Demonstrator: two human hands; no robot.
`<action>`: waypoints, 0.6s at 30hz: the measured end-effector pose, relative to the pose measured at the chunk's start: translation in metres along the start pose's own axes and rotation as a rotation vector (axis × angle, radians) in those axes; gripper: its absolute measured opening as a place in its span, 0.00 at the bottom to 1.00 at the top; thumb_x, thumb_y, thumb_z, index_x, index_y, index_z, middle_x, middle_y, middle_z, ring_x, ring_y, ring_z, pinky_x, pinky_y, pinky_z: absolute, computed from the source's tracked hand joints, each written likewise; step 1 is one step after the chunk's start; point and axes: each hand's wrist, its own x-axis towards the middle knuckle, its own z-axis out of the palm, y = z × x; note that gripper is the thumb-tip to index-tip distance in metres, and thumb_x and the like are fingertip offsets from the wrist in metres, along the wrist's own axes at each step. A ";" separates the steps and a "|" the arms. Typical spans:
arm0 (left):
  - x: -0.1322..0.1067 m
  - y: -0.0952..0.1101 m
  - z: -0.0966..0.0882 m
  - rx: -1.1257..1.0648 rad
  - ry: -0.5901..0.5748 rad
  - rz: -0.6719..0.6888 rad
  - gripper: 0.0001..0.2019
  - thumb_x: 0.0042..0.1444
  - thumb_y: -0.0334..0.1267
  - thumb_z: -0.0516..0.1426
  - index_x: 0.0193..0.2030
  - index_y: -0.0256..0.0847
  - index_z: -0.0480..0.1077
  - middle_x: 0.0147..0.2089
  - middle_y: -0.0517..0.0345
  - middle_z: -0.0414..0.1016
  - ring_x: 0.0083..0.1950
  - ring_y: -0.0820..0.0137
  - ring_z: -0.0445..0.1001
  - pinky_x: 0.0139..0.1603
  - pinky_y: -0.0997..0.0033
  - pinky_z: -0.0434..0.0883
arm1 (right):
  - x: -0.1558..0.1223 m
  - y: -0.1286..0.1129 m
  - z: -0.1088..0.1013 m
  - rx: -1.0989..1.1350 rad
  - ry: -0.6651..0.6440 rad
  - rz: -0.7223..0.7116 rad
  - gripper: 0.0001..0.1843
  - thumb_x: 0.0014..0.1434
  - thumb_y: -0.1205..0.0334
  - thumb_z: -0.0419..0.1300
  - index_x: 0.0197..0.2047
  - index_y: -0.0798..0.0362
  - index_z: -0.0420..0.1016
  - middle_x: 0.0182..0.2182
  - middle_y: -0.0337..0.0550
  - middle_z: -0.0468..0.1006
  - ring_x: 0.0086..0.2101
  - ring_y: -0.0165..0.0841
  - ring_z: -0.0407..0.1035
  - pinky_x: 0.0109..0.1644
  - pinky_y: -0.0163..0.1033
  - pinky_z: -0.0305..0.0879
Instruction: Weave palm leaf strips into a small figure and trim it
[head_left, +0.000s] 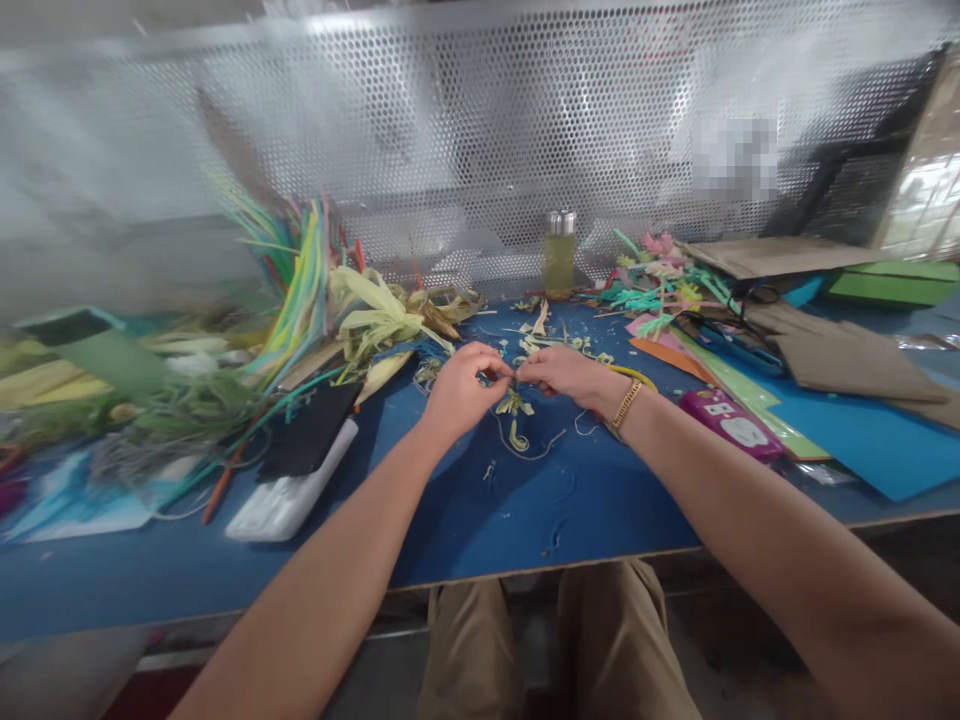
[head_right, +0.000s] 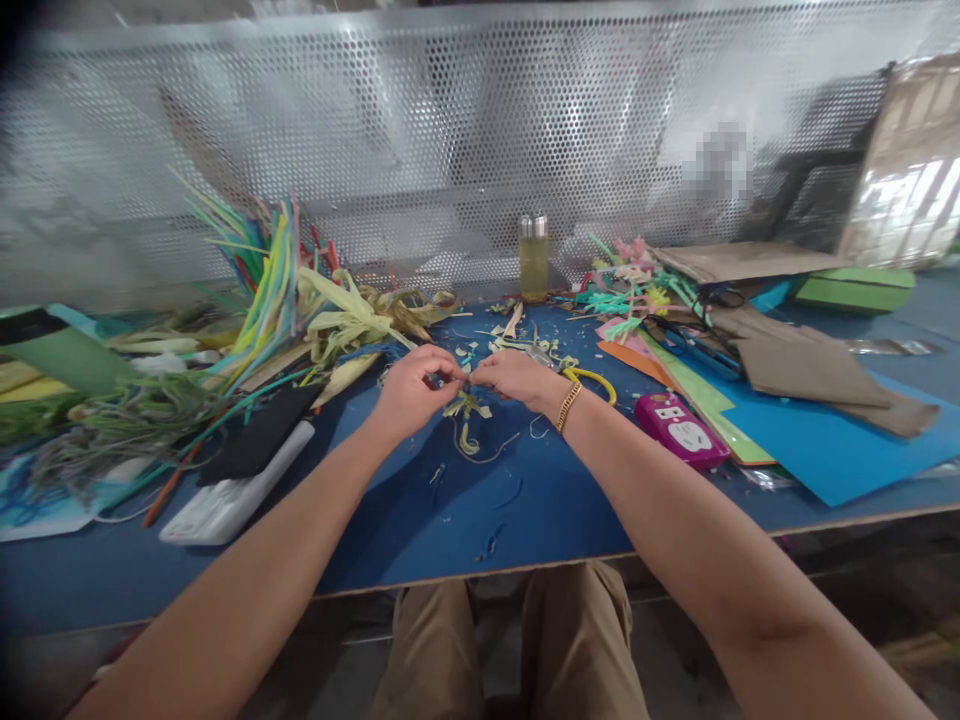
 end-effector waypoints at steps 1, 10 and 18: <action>0.000 -0.001 0.000 -0.017 0.010 -0.023 0.03 0.51 0.31 0.58 0.30 0.40 0.74 0.38 0.57 0.72 0.36 0.72 0.71 0.40 0.69 0.71 | 0.000 0.000 0.000 0.001 0.004 0.008 0.09 0.49 0.64 0.59 0.21 0.52 0.62 0.16 0.31 0.56 0.19 0.24 0.50 0.22 0.32 0.47; 0.001 -0.001 -0.001 -0.089 0.031 -0.114 0.01 0.50 0.33 0.59 0.30 0.39 0.72 0.36 0.58 0.73 0.34 0.72 0.71 0.37 0.70 0.69 | 0.000 0.000 -0.002 0.025 0.033 0.016 0.11 0.49 0.63 0.59 0.21 0.52 0.61 0.16 0.31 0.57 0.19 0.24 0.50 0.21 0.34 0.47; 0.000 -0.003 -0.003 -0.024 -0.018 -0.052 0.03 0.48 0.38 0.63 0.29 0.43 0.77 0.40 0.56 0.71 0.40 0.70 0.69 0.35 0.71 0.69 | 0.002 0.001 -0.003 0.026 0.043 0.020 0.11 0.50 0.64 0.59 0.21 0.52 0.60 0.16 0.31 0.56 0.18 0.24 0.50 0.21 0.34 0.45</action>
